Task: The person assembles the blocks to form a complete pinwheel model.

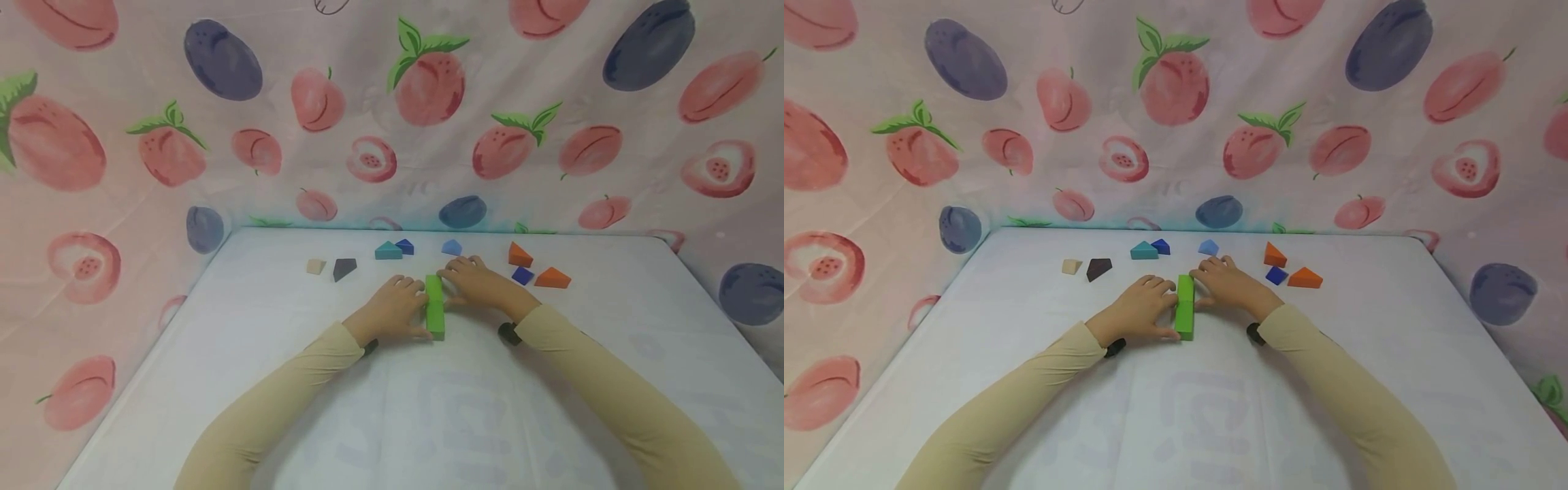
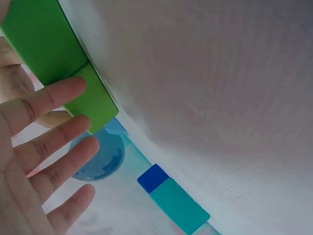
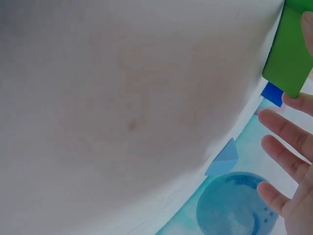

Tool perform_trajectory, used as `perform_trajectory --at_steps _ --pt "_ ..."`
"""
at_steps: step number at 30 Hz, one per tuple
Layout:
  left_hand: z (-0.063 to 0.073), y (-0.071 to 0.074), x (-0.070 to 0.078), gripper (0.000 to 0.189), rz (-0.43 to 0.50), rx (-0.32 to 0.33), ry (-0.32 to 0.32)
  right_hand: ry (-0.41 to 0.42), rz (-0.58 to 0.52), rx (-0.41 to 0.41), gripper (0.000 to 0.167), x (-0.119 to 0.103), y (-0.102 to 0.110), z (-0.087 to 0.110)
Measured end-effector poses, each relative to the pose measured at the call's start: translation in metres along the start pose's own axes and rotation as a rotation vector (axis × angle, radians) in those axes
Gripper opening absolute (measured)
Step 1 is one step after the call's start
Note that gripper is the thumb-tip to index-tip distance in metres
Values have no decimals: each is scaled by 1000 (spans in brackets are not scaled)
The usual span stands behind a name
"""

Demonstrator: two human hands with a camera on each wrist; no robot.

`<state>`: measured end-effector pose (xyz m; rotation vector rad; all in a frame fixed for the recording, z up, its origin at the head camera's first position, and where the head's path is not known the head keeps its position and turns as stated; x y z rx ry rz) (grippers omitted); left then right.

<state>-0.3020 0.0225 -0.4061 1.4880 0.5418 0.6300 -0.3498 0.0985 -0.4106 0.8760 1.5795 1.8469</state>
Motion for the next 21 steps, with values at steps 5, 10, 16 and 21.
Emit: perform_trajectory --at_steps 5,10,16,21 --pt "0 -1 0 70 -12 -4 -11 -4 -6 -7 69 1 -2 1" --pt "0 -1 0 70 -30 5 -18 -11 -8 -3 69 4 -4 1" --pt "2 4 -3 66 -31 40 -10 -36 -25 2 69 10 -6 3" --pt "2 11 -10 54 -32 71 25 -74 -45 1 66 21 -2 7"
Point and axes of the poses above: each hand's wrist, its own z-axis away from the middle knuckle, its own y-axis out of the back of the hand, x = y × z, the point moved 10 cm from there along -z, towards the middle knuckle, and after that the axes turned 9 degrees about z, right-handed, at the moved point
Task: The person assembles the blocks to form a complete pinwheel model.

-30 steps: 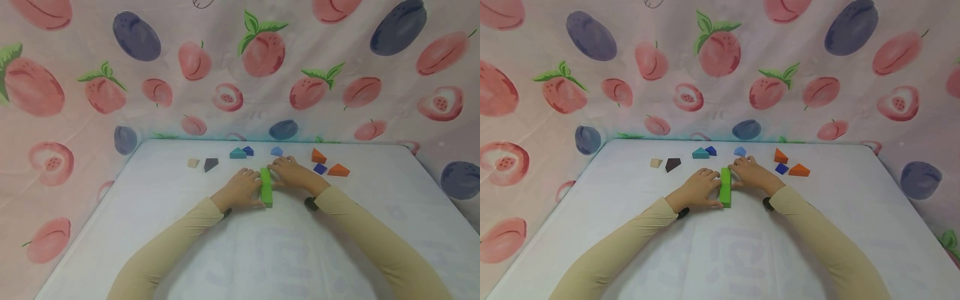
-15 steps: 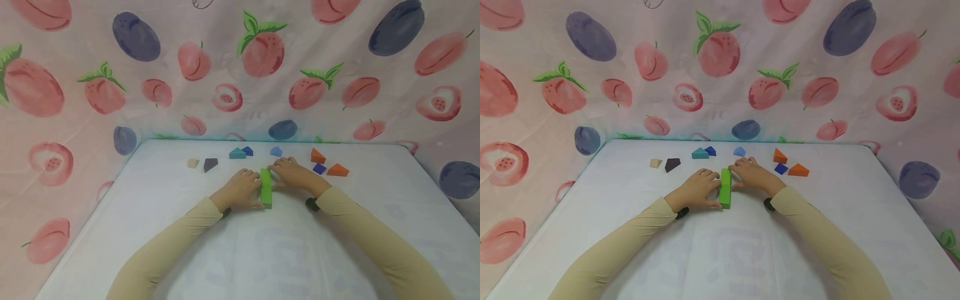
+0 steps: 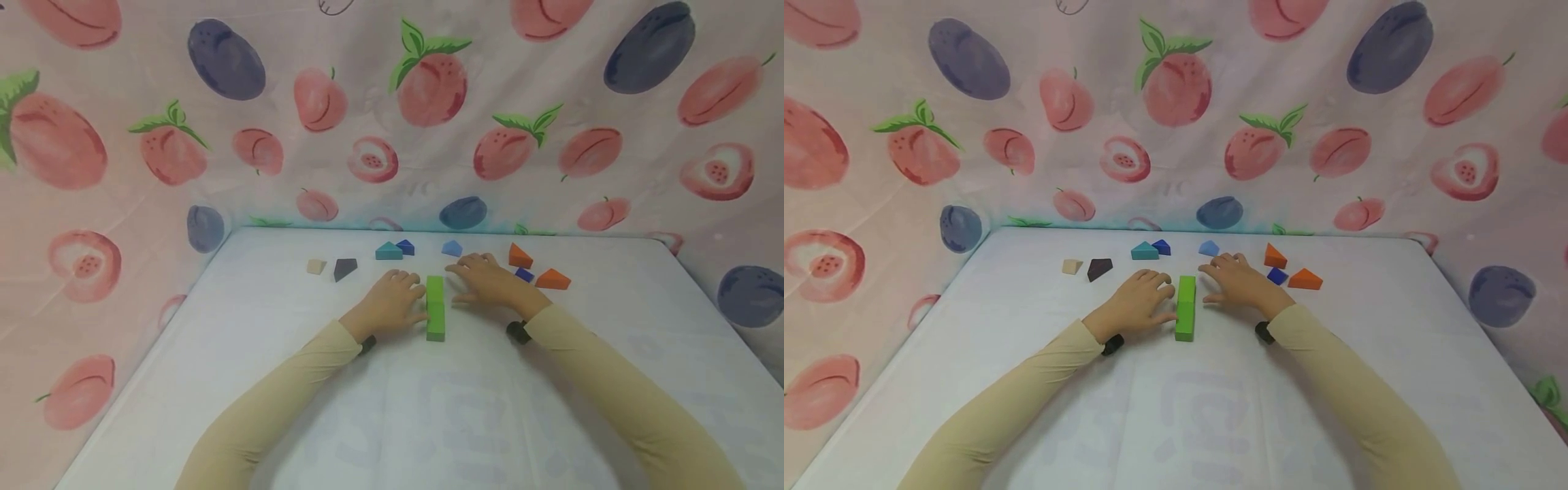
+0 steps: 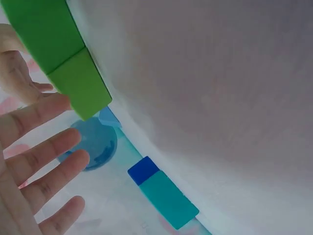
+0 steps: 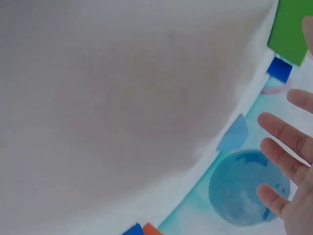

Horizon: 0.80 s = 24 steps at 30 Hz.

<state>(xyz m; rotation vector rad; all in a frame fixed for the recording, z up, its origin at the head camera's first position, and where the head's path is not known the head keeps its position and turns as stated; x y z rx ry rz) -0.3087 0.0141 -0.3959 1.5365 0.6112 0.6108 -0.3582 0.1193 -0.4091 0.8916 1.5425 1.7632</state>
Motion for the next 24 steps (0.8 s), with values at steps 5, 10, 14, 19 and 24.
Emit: perform_trajectory --at_steps 5,10,14,19,24 --pt "-5 4 -1 55 6 47 -6 -19 -10 53 59 13 13 -2" --pt "-9 2 0 56 -12 50 -14 -30 32 100 55 28 19 -12" --pt "-13 1 1 55 -8 39 -7 -52 55 112 54 40 18 -23" --pt "-15 -2 4 56 8 6 0 -89 65 107 55 52 15 -35" --pt "-14 -8 7 55 17 -25 5 -128 47 91 54 59 11 -44"
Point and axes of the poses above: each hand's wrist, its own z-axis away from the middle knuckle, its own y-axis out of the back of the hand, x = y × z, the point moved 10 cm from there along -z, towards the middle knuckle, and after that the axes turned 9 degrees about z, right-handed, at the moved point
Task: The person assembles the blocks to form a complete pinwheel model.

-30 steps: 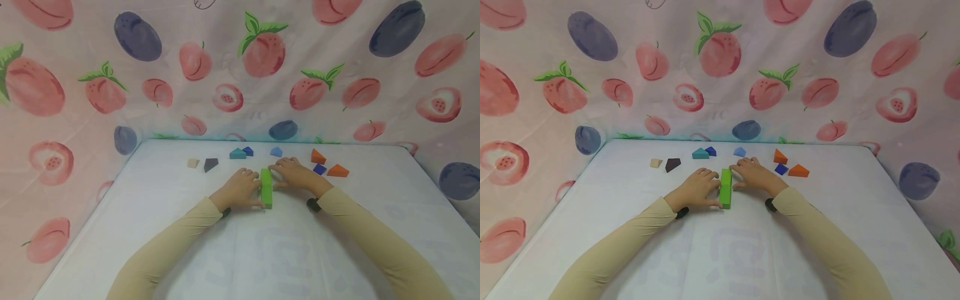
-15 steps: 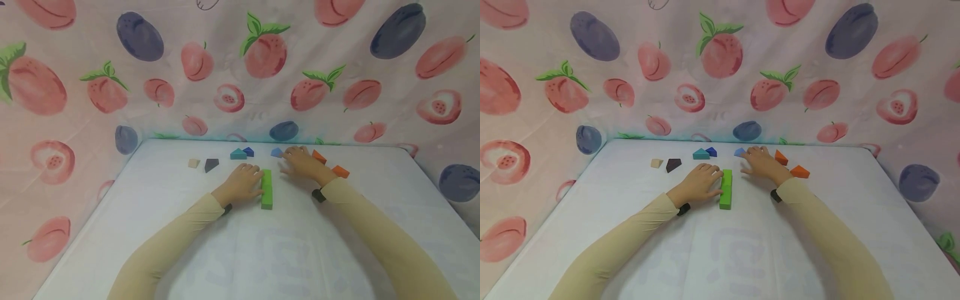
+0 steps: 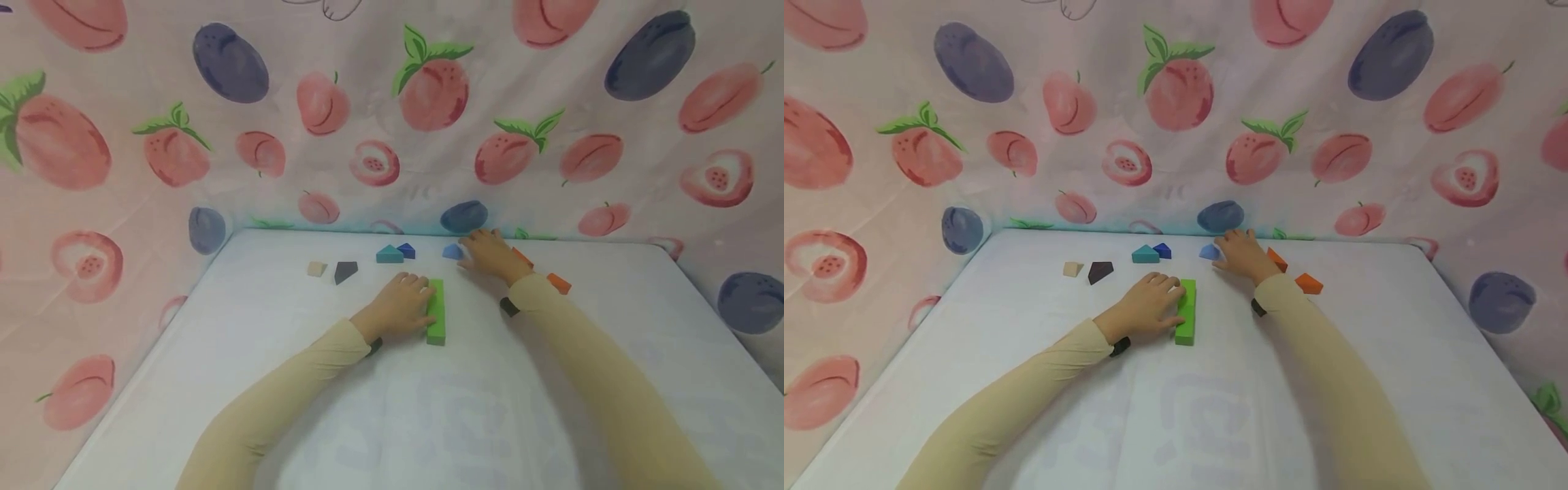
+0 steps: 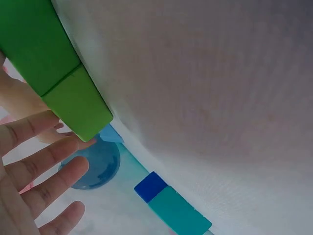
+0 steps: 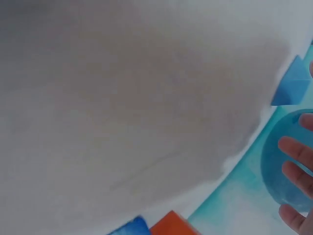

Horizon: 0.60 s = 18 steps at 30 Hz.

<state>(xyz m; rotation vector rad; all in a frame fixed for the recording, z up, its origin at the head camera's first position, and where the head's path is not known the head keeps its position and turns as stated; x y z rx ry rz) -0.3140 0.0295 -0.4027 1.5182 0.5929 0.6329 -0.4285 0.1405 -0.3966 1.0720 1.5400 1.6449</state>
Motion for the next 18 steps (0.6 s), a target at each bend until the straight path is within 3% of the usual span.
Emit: perform_trajectory --at_steps 6,18 --pt "1 -2 1 53 7 8 -11 -16 23 -31 54 -1 -5 -11" --pt "3 -1 0 48 -32 40 -2 17 135 6 42 -8 -9 -27"
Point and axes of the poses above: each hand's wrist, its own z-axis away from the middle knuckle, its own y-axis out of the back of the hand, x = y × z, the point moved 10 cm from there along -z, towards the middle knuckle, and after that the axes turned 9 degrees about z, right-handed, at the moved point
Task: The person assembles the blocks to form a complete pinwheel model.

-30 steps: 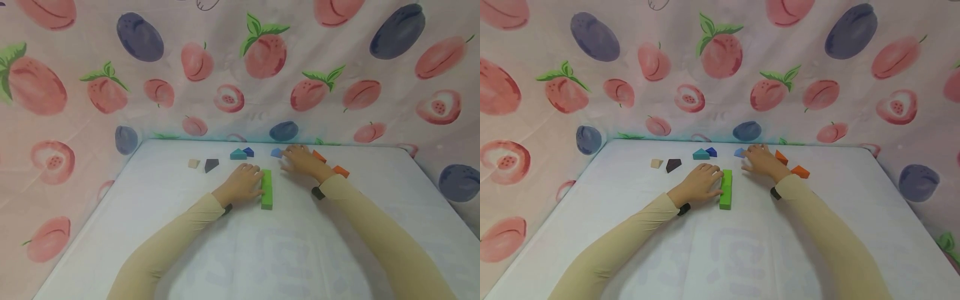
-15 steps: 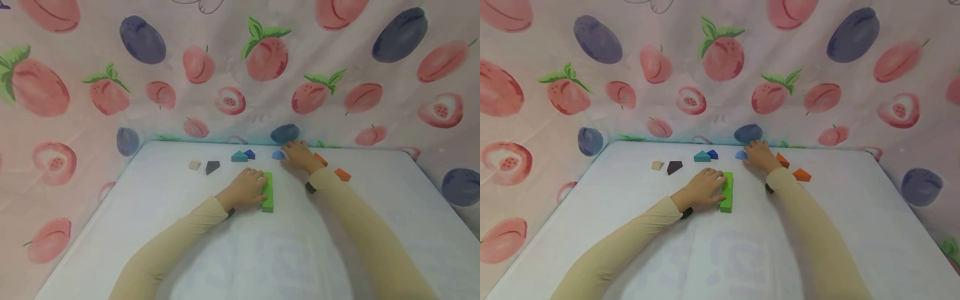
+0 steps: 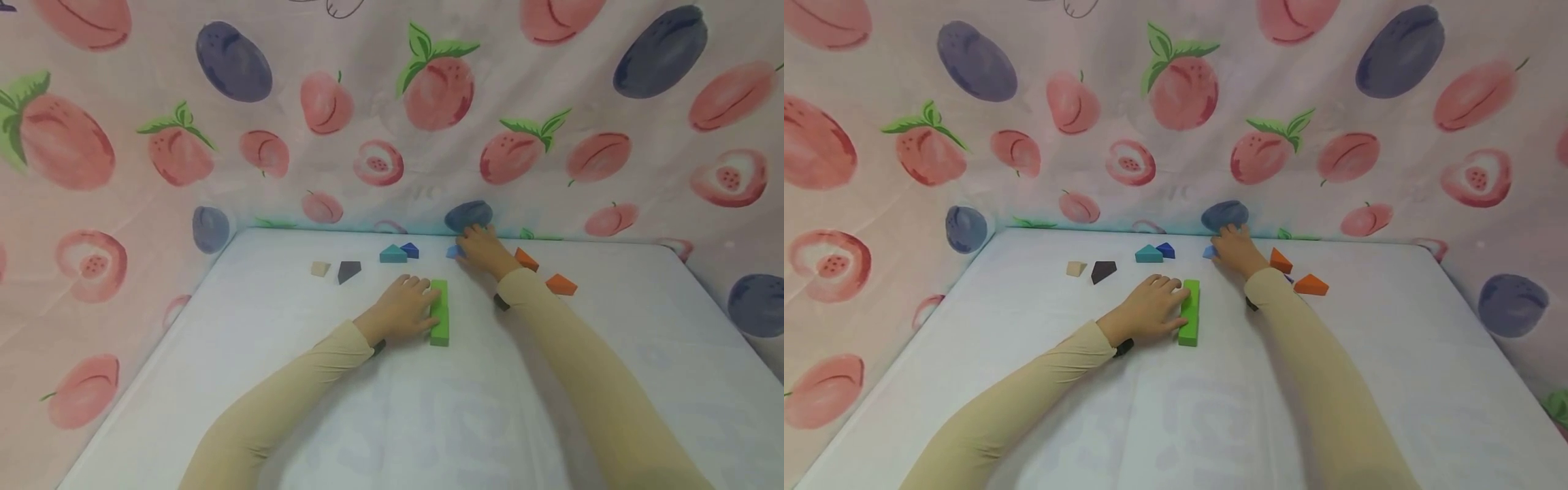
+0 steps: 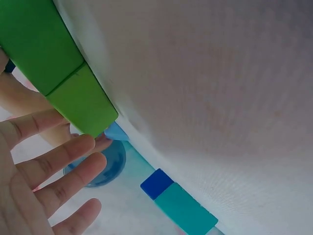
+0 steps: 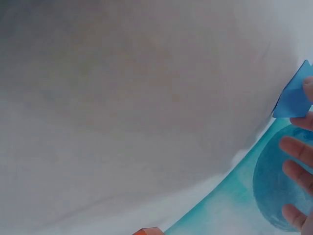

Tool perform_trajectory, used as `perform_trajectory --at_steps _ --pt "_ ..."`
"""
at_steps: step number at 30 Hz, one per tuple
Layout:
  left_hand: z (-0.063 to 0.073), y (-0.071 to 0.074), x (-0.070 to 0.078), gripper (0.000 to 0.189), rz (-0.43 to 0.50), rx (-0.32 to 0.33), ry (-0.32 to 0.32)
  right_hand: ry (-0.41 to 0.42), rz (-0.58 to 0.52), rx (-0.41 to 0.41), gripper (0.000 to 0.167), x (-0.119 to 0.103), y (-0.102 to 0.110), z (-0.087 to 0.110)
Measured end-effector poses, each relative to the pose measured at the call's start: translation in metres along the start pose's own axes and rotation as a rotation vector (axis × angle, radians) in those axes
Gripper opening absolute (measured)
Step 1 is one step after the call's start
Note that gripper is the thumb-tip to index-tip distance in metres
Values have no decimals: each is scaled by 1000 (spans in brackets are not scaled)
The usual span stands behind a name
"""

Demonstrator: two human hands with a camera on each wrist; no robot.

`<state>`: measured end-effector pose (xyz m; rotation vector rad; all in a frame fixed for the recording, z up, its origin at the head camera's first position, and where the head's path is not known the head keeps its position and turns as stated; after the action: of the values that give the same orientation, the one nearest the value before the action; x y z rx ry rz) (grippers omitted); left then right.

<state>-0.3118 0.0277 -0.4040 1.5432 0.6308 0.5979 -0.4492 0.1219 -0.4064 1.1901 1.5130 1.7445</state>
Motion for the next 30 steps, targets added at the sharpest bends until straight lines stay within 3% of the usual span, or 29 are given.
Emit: perform_trajectory --at_steps 12,19,30 --pt "0 -1 0 50 6 -19 0 123 65 136 45 -20 24 16" --pt "1 0 1 50 0 -19 -6 187 113 161 43 -34 25 23" --pt "0 -2 0 51 3 -27 -5 310 81 232 32 -50 29 37"
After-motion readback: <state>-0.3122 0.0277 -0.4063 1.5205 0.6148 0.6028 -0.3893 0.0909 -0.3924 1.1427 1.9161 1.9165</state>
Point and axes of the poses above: each hand's wrist, its own z-axis away from the middle knuckle, its own y-axis out of the back of the hand, x = y × z, the point moved 10 cm from there along -z, towards the middle knuckle, and after that the axes turned 9 degrees about z, right-handed, at the moved point
